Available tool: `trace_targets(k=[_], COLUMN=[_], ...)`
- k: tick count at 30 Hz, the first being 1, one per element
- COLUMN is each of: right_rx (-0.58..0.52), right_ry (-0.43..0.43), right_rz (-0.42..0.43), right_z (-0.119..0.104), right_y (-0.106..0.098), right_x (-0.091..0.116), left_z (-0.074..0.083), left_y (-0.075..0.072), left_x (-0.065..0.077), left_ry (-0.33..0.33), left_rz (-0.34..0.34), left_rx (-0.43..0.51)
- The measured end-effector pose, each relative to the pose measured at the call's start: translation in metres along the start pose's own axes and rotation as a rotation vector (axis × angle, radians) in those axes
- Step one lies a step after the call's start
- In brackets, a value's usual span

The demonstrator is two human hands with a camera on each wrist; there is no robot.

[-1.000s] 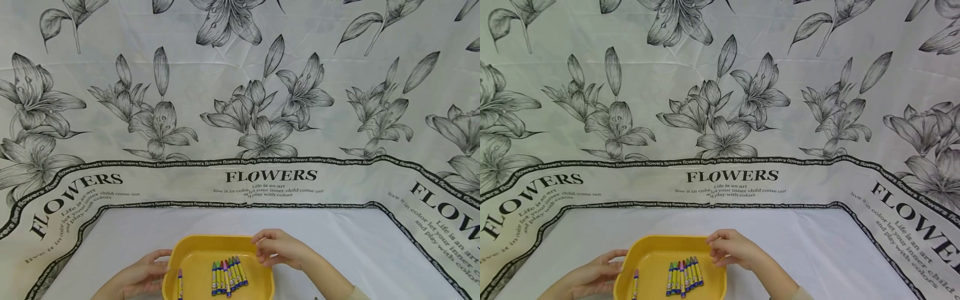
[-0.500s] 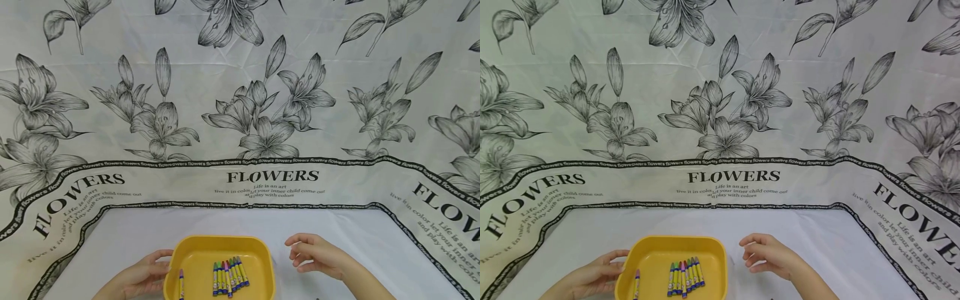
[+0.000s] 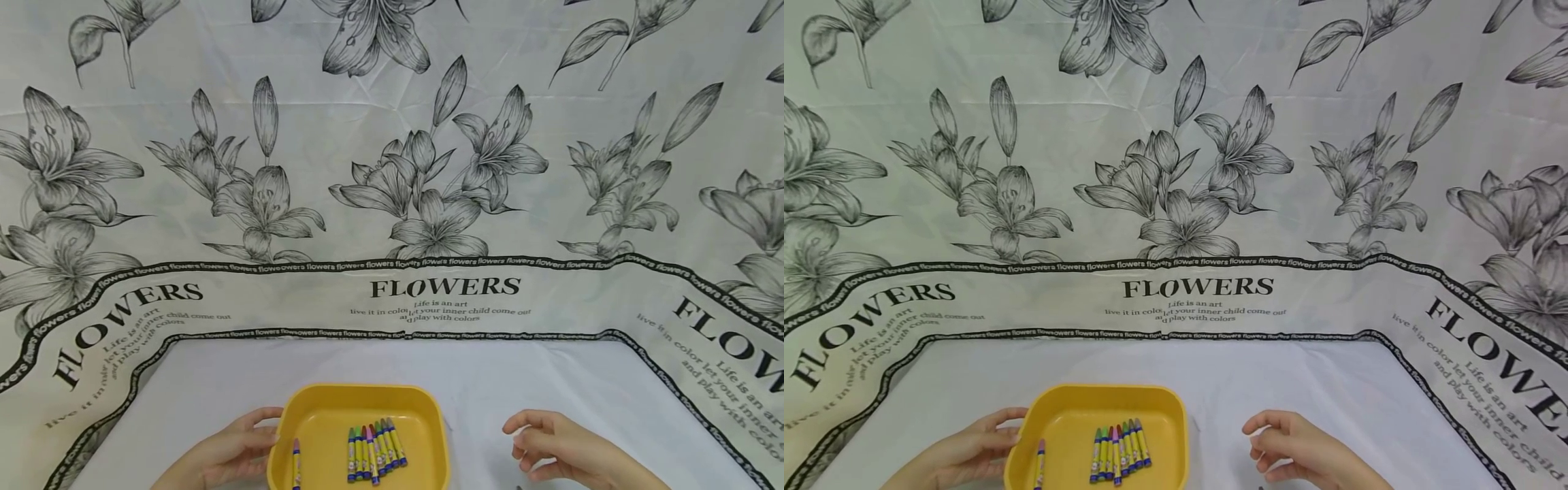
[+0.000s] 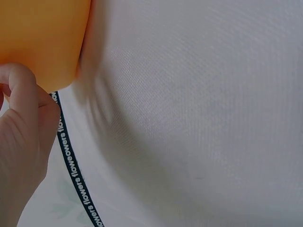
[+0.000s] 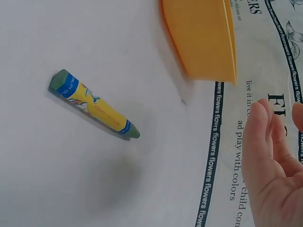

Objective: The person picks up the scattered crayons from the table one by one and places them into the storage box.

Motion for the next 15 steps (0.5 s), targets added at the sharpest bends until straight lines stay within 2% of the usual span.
trace_targets(k=[8, 15], right_rx=[-0.024, -0.011], right_ry=[0.053, 0.049], right_rz=[-0.006, -0.071], right_z=[0.016, 0.04], right_y=[-0.001, -0.012], right_x=[0.011, 0.01], left_z=[0.001, 0.002], left_y=[0.0, 0.001], left_x=[-0.001, -0.002], left_ry=[0.002, 0.008], left_rz=[0.015, 0.016], left_rx=[-0.015, -0.022])
Point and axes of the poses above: each hand's wrist, its own x-axis away from the middle knuckle, its own y-axis out of the palm, z = x × y, the point moved 2 cm from there along -x, towards the middle knuckle
